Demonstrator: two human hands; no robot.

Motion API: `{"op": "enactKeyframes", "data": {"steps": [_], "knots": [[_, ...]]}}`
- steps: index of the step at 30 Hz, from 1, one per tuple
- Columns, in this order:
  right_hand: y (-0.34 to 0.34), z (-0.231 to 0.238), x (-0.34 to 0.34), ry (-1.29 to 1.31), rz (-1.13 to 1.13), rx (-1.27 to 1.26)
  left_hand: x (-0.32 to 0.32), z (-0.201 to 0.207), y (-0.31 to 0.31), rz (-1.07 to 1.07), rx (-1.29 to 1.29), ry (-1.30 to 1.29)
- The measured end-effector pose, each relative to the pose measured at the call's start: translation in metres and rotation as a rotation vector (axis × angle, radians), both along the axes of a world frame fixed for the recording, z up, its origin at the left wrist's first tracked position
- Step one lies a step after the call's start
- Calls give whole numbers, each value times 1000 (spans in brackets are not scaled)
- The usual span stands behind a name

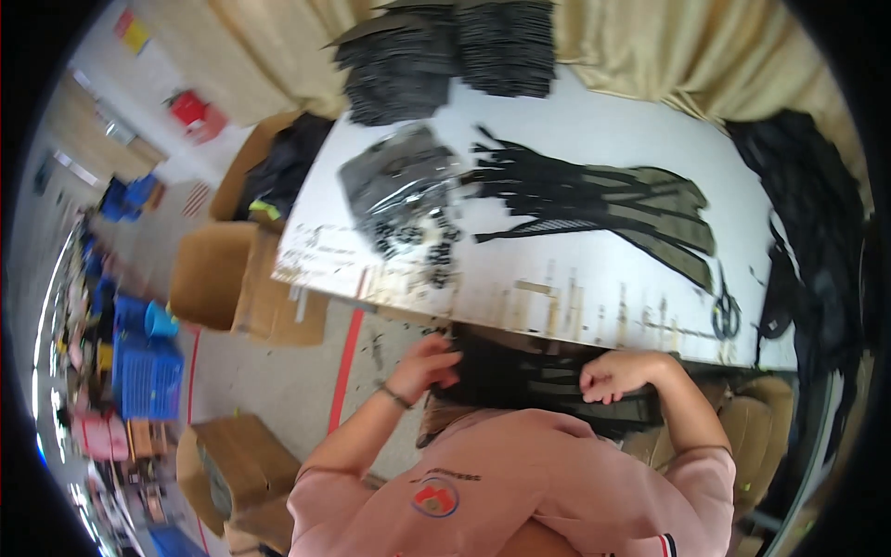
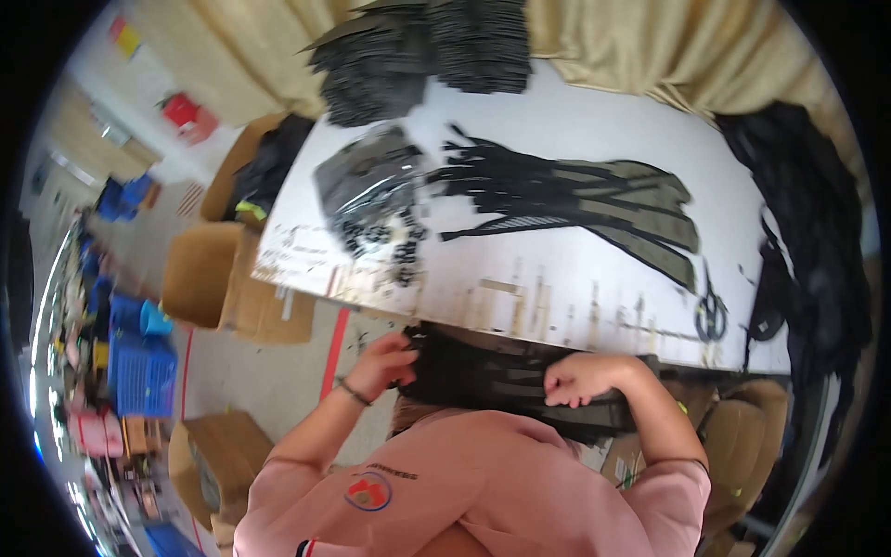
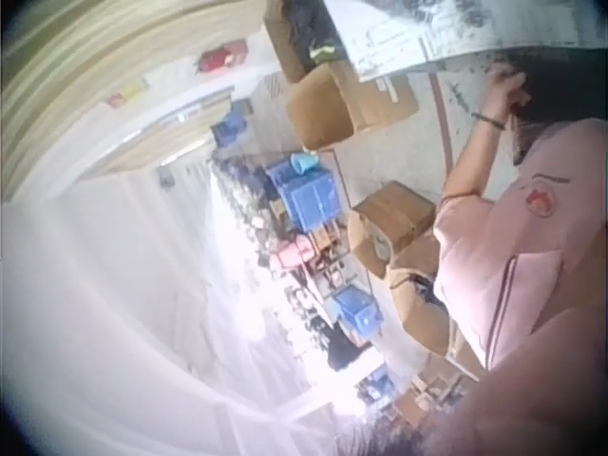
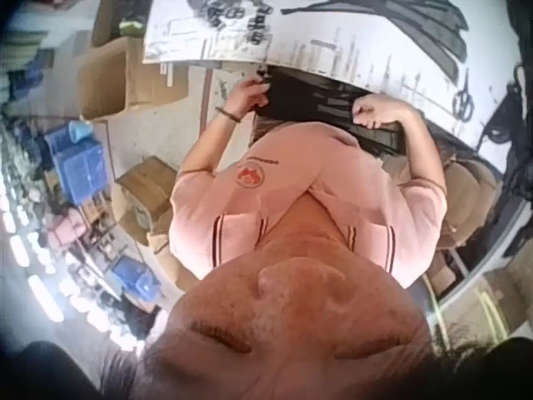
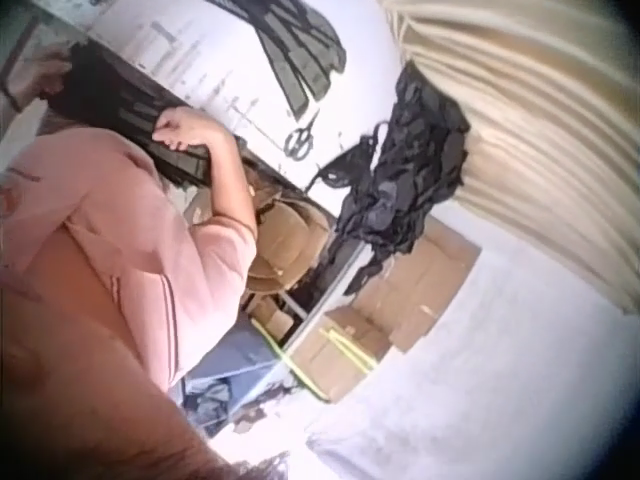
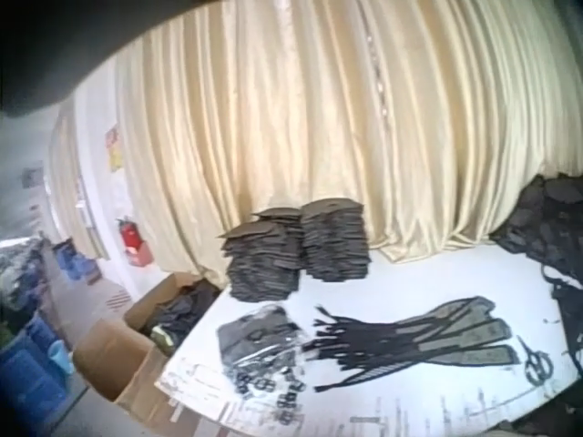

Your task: The recorder is assembling backpack shoulder straps by threading buckles onto webbing.

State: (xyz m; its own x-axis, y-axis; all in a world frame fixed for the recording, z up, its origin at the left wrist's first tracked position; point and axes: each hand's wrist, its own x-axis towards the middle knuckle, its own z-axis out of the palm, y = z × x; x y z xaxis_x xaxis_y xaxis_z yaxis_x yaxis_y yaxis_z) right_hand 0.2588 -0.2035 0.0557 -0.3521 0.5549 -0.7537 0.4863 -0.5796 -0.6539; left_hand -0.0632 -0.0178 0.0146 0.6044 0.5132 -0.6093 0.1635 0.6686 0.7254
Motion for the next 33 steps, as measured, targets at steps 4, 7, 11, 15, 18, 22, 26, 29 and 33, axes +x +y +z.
{"op": "enactKeyframes", "data": {"steps": [4,7,11,15,18,22,26,29,33], "knots": [[26,-5,37,-303,-246,590,-27,-21,24,-299,368,288],[72,-17,79,-922,-505,1101,-9,-16,30,-350,703,352],[115,-51,122,-1185,-584,1157,32,-11,27,-288,1009,197],[125,-51,129,-1258,-512,1016,71,-1,10,-404,690,-52],[113,-55,127,-1261,-418,1124,98,-6,6,-466,457,-65],[104,-31,106,-1085,-450,1261,137,-25,14,-363,214,-203],[120,-42,104,-1037,-528,1270,160,-44,8,-387,172,-194],[139,-62,99,-1176,-462,1198,162,-63,7,-350,210,-226],[149,-63,96,-1200,-479,1131,158,-66,4,-345,202,-271]]}}
